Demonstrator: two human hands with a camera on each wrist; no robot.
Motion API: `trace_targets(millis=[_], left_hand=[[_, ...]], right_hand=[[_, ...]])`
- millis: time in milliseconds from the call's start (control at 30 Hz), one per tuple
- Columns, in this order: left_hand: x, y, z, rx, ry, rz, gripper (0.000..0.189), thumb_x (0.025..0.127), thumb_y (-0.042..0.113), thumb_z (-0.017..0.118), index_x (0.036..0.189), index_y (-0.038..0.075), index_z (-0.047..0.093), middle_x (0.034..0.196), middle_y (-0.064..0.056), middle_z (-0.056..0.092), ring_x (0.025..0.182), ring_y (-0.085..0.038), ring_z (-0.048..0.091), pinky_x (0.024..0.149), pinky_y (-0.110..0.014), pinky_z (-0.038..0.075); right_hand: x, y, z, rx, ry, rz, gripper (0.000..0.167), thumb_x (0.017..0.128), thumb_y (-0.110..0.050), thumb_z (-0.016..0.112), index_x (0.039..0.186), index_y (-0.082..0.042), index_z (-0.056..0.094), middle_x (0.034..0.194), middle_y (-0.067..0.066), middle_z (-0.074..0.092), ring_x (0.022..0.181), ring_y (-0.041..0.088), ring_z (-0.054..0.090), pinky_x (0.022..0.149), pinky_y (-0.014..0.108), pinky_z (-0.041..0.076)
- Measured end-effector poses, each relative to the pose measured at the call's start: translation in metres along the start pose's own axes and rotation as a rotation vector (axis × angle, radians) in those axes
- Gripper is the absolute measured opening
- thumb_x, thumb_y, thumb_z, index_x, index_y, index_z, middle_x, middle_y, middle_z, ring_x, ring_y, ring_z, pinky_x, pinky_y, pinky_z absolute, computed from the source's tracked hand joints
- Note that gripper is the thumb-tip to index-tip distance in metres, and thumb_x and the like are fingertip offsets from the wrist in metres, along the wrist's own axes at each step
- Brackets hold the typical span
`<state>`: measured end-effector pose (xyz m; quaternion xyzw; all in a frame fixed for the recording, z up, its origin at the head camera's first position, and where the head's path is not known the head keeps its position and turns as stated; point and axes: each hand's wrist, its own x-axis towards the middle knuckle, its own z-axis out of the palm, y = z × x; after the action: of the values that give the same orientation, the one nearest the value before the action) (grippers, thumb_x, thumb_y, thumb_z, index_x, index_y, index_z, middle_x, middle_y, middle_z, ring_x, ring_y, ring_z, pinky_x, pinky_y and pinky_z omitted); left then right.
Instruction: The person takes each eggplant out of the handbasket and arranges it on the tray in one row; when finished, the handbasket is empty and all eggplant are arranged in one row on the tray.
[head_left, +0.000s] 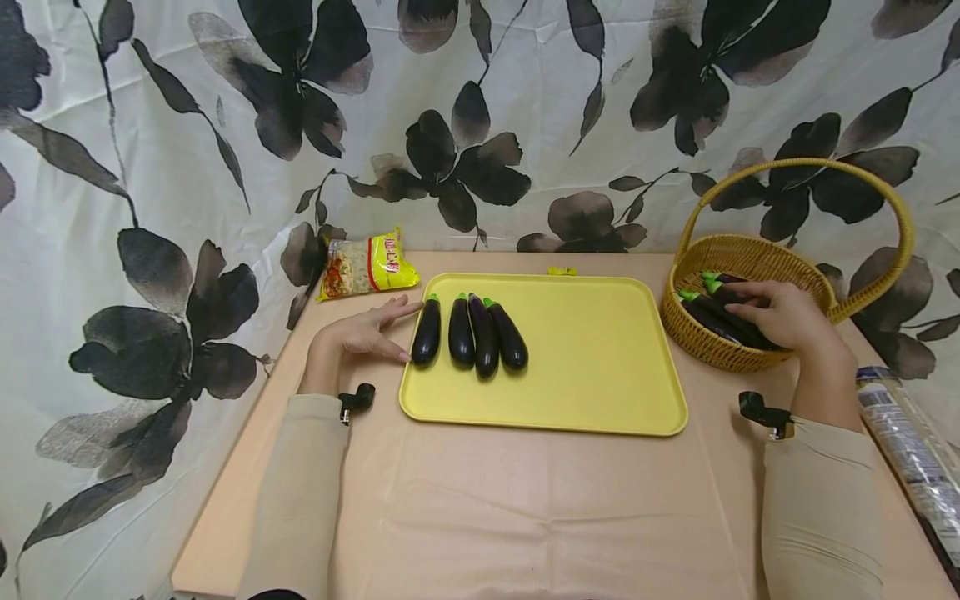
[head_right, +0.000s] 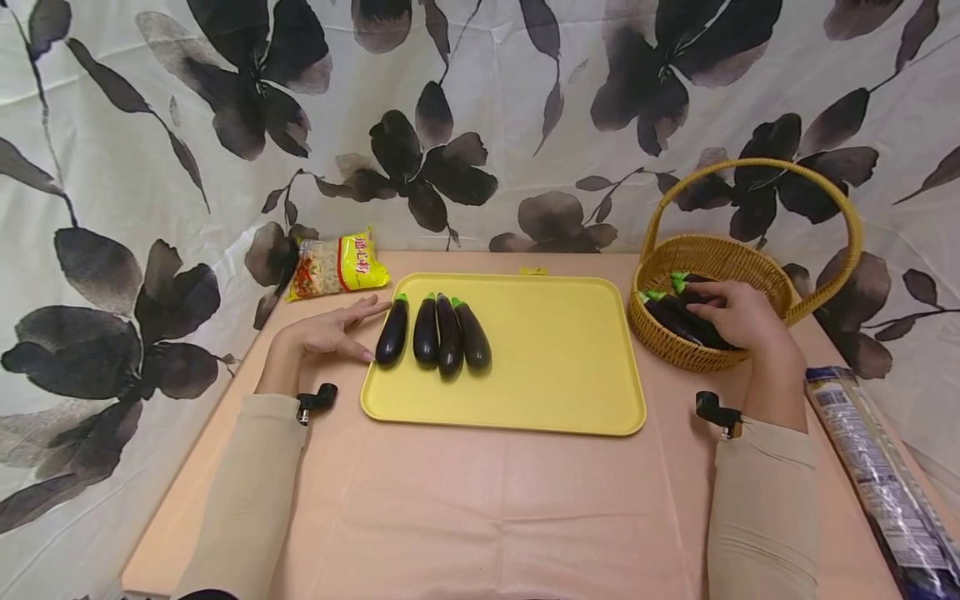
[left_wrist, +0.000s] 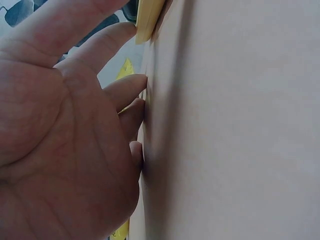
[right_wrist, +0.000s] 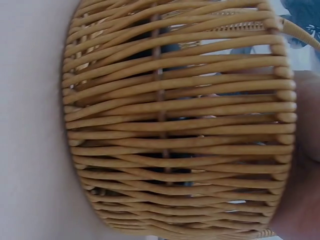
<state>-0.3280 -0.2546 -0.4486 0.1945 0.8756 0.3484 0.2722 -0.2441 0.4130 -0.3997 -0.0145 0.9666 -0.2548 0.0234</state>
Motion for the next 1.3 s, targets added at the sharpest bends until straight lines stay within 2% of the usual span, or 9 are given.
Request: trace_targets(millis=[67,133,200,300,500,933,1133,1233,1300], left_hand=[[0.0,0.0,0.001,-0.001,0.001,-0.002,0.108,0.074,0.034,0.095,0.163,0.038,0.033,0.177,-0.004,-0.003,0.162,-0.037,-0.01,0.127,-0.066,0.001],[0.001,0.0,0.001,0.003,0.003,-0.002,0.108,0.075,0.034,0.095,0.163,0.039,0.033,0.177,-0.004,-0.003,0.162,-0.037,-0.009,0.127,-0.066,0.001],[0.001,-0.001,0.0,0.012,0.005,0.001,0.108,0.075,0.035,0.095,0.163,0.039,0.032,0.177,-0.004,-0.003,0.162,-0.037,-0.009,0.127,-0.066,0.001],[0.002,-0.001,0.0,0.017,0.004,0.002,0.108,0.075,0.036,0.094,0.164,0.039,0.031,0.177,-0.005,-0.004,0.162,-0.037,-0.009,0.127,-0.067,0.002],[0.003,-0.001,0.0,0.029,0.003,0.001,0.108,0.076,0.037,0.093,0.164,0.039,0.03,0.177,-0.005,-0.004,0.162,-0.037,-0.01,0.127,-0.067,0.001],[0.002,-0.001,0.001,-0.013,0.002,-0.017,0.109,0.075,0.035,0.095,0.163,0.039,0.032,0.177,-0.004,-0.003,0.162,-0.037,-0.01,0.127,-0.066,0.001],[0.003,-0.001,0.002,-0.019,0.005,-0.014,0.107,0.075,0.033,0.095,0.163,0.04,0.034,0.177,-0.004,-0.002,0.162,-0.037,-0.009,0.127,-0.066,0.001],[0.004,-0.001,0.002,-0.009,0.009,-0.014,0.108,0.075,0.034,0.095,0.163,0.04,0.033,0.177,-0.004,-0.002,0.163,-0.037,-0.009,0.127,-0.066,0.001],[0.004,-0.001,0.002,-0.006,0.008,-0.016,0.109,0.074,0.036,0.095,0.163,0.04,0.032,0.177,-0.004,-0.002,0.163,-0.037,-0.009,0.127,-0.066,0.001]], right_hand=[[0.001,0.003,0.001,-0.001,-0.034,0.012,0.048,0.109,-0.032,0.055,0.146,-0.002,0.057,0.121,0.031,0.066,0.103,0.041,0.059,0.08,0.043,0.05],[0.003,0.005,0.002,0.006,-0.074,0.028,0.049,0.11,-0.031,0.053,0.149,-0.002,0.054,0.132,0.035,0.061,0.116,0.049,0.056,0.093,0.058,0.05],[0.005,0.007,0.002,0.003,-0.108,0.045,0.049,0.11,-0.03,0.052,0.15,-0.001,0.052,0.141,0.038,0.054,0.129,0.056,0.047,0.105,0.071,0.04],[0.01,0.01,0.0,-0.033,-0.155,0.044,0.05,0.11,-0.03,0.051,0.15,-0.001,0.051,0.148,0.04,0.045,0.138,0.063,0.034,0.112,0.078,0.027],[0.02,0.012,-0.002,-0.08,-0.216,0.042,0.05,0.11,-0.03,0.053,0.153,-0.003,0.049,0.152,0.041,0.039,0.141,0.066,0.027,0.112,0.079,0.022],[0.025,0.018,0.002,-0.035,-0.215,0.092,0.049,0.11,-0.027,0.052,0.155,-0.007,0.048,0.153,0.039,0.041,0.143,0.064,0.026,0.113,0.079,0.021],[0.021,0.018,0.005,0.006,-0.141,0.098,0.052,0.111,-0.033,0.049,0.156,-0.007,0.047,0.153,0.038,0.04,0.14,0.06,0.034,0.112,0.079,0.026],[0.017,0.017,0.007,0.039,-0.069,0.108,0.055,0.11,-0.038,0.049,0.157,-0.009,0.046,0.152,0.038,0.041,0.129,0.054,0.043,0.108,0.076,0.033],[0.015,0.016,0.008,0.048,-0.023,0.105,0.056,0.11,-0.04,0.048,0.157,-0.01,0.045,0.152,0.039,0.041,0.122,0.05,0.045,0.101,0.072,0.039]])
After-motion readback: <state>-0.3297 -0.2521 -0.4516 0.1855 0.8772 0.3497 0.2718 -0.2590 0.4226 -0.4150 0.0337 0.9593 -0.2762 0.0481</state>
